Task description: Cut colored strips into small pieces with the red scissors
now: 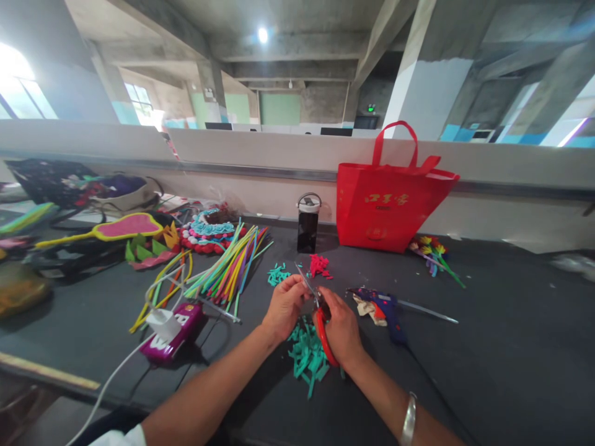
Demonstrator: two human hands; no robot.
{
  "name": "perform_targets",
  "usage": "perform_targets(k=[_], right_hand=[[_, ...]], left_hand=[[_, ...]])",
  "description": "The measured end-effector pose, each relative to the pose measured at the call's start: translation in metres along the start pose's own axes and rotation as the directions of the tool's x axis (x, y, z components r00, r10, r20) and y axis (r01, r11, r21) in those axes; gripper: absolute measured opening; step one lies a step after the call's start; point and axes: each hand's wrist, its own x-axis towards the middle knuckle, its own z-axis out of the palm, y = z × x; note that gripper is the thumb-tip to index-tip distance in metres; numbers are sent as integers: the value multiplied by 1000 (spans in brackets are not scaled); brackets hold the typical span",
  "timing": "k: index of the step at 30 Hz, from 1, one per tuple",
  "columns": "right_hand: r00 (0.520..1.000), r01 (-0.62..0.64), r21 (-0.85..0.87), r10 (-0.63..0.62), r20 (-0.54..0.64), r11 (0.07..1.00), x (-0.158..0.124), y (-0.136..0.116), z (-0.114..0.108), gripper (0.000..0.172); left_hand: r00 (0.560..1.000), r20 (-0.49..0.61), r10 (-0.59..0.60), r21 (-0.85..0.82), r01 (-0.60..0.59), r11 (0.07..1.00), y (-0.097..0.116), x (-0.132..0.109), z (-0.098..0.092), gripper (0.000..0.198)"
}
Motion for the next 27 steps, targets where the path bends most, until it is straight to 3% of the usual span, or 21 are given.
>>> perform_targets(k=[16, 21, 27], right_hand=[[1000, 3, 37, -3, 4, 999, 0, 0, -1, 41], [999, -50, 71, 51, -14, 996, 2, 0, -3, 35], [1000, -23, 22, 23, 13, 999, 5, 1, -6, 39]], left_hand=[[1000, -28, 8, -3, -8, 1000, 5, 0, 3, 13], [1000, -6, 22, -10, -22, 1000, 5, 1, 0, 11], [1000, -1, 4, -14, -4, 1000, 6, 2, 0, 13]])
